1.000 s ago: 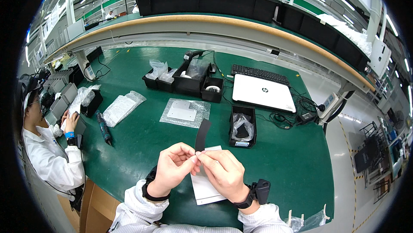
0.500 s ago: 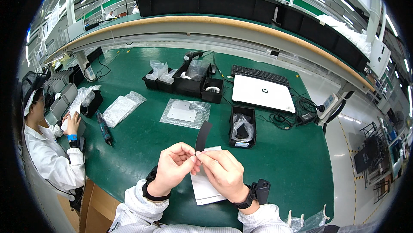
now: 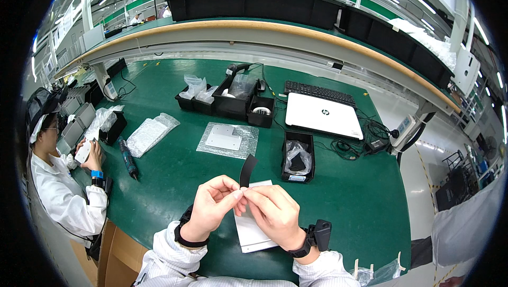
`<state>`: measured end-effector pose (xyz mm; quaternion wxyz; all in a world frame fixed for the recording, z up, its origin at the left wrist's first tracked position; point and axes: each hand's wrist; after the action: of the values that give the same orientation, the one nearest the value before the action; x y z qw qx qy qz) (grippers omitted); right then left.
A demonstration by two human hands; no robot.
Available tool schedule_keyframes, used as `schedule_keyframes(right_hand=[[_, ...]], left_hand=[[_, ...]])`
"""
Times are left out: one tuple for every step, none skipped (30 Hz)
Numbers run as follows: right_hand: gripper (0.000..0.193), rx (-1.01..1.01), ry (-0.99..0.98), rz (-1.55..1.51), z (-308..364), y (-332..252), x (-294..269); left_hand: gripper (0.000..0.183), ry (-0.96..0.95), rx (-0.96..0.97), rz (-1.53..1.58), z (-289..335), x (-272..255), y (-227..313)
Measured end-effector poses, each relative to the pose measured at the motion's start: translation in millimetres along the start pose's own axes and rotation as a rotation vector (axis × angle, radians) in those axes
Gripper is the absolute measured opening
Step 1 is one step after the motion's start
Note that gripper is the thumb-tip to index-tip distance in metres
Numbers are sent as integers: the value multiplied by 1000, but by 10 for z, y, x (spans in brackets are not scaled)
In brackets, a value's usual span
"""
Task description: Applying adhesive sealing strips to a metal box and placing the finished unit into a protective bag.
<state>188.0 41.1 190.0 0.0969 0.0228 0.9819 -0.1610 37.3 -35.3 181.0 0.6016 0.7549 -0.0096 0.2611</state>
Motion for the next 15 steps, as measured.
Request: schedule_keyframes(right_hand=[[33, 0, 0, 0, -5, -1, 0], [33, 11, -1, -6, -13, -3, -1], [32, 22, -3, -13, -18, -3, -2], [32, 22, -3, -12, -15, 1, -4], [32, 45, -4, -30, -10, 8, -5], [31, 68, -6, -47, -7, 13, -7], [31, 68, -5, -47, -12, 11, -10], [30, 79, -8, -55, -23, 6, -13], [29, 90, -11, -63, -32, 2, -17], [29, 90, -10, -63, -37, -1, -19], [29, 104, -13, -73, -41, -4, -20], [28, 117, -16, -84, -42, -4, -22], [28, 117, -15, -83, -40, -4, -26], [28, 132, -16, -90, -35, -4, -31], [27, 147, -17, -97, -32, -3, -36]], left_hand=[[8, 0, -5, 9, 2, -3, 2], [9, 0, -10, 18, 4, -5, 2], [9, 0, -10, 17, 5, -3, 3], [9, -2, -9, 22, 7, -2, 4], [9, -3, -8, 28, 8, 0, 4], [9, -4, -8, 27, 7, 0, 2], [9, -7, -7, 33, 6, 1, -2], [9, -11, -6, 38, 6, 2, -4], [9, -11, -6, 38, 6, 6, -4], [8, 0, -8, 35, 3, 13, -3], [6, 12, -9, 33, 1, 17, -3], [6, 10, -9, 33, -2, 14, -8], [6, 5, -14, 38, -6, 8, -15], [7, -1, -18, 44, -9, 5, -19], [7, -2, -19, 44, -9, 8, -16]])
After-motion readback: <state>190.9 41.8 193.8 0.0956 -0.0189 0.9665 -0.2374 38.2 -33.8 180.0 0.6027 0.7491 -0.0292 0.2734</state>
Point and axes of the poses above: each hand's wrist, its own z-axis away from the middle knuckle, its own x-axis out of the palm, y = z × x, and after that the axes turned 13 degrees about y, right-handed
